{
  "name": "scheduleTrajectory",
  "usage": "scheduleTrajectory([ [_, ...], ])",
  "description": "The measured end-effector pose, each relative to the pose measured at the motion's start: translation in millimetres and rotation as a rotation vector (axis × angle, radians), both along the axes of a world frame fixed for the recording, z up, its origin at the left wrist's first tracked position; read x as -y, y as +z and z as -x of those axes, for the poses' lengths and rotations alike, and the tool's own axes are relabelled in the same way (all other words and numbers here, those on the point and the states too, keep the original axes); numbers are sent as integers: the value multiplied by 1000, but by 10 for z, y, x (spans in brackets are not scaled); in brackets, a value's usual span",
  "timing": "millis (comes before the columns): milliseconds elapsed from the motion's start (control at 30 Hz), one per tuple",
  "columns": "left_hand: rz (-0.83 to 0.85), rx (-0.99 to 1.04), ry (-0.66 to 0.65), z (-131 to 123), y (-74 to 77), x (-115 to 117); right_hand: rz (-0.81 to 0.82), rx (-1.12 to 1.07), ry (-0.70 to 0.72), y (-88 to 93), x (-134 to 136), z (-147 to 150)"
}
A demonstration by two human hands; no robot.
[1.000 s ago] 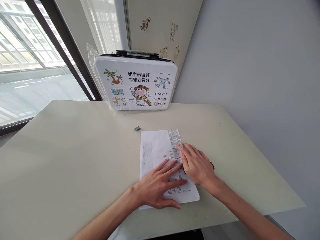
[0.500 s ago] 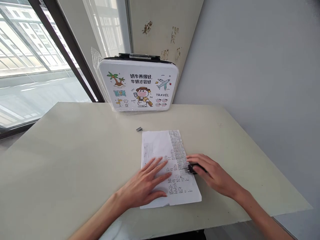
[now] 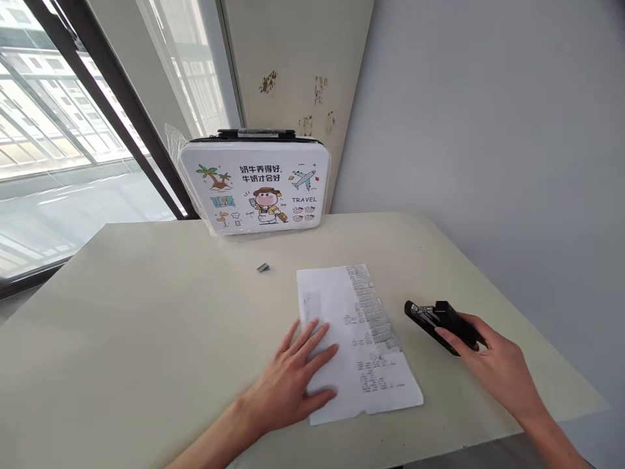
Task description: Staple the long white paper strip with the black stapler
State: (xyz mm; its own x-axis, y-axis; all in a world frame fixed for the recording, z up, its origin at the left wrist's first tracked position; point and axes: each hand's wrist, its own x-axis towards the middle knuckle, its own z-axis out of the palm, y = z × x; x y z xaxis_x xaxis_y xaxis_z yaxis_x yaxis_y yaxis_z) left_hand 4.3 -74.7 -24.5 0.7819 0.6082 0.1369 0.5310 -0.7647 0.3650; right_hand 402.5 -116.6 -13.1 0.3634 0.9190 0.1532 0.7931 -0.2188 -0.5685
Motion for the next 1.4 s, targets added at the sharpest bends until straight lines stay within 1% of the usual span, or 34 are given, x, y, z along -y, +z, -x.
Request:
scheduleTrajectory([
  [67,8,29,-10,-356,-92,-142,-42,-27,-40,88,8,29],
  [200,1,118,-27,-1108,-289,-445,-80,-27,-56,243,-10,134],
  [267,-6,135,-31,-1442,-357,-561,-97,-36,-66,296,-31,193],
  [333,1,151,-19,-1696,-382,-635,-117,-59,-69,332,-63,263],
  [367,9,158,-12,-1780,-377,-656,-126,-71,-66,345,-84,304],
  [433,30,182,-13,-1837,-335,-672,-141,-90,-51,359,-139,396],
  [467,42,200,-22,-1805,-301,-668,-149,-99,-36,358,-174,448],
  [533,72,255,-60,-1623,-217,-646,-161,-117,16,339,-262,559],
  [600,122,333,-93,-1316,-129,-614,-171,-140,96,297,-375,682],
  [667,204,403,-83,-939,-50,-585,-175,-164,193,240,-513,818],
  [733,274,448,18,-553,11,-574,-180,-187,293,180,-672,969],
  [800,333,442,189,-210,54,-587,-181,-194,386,124,-840,1134],
  [867,384,464,377,60,87,-621,-177,-183,471,75,-1002,1303],
  [933,403,499,527,241,118,-664,-171,-150,553,35,-1143,1464],
  [1033,392,510,664,361,163,-718,-158,-112,656,-16,-1289,1652],
  [1100,392,505,701,372,183,-738,-153,-116,689,-47,-1336,1725],
  [1167,401,505,704,358,187,-744,-151,-141,701,-77,-1348,1750],
  [1267,405,494,682,336,170,-739,-130,-282,674,-126,-1332,1726],
  [1400,403,469,691,329,149,-737,-104,-521,565,-192,-1319,1690],
])
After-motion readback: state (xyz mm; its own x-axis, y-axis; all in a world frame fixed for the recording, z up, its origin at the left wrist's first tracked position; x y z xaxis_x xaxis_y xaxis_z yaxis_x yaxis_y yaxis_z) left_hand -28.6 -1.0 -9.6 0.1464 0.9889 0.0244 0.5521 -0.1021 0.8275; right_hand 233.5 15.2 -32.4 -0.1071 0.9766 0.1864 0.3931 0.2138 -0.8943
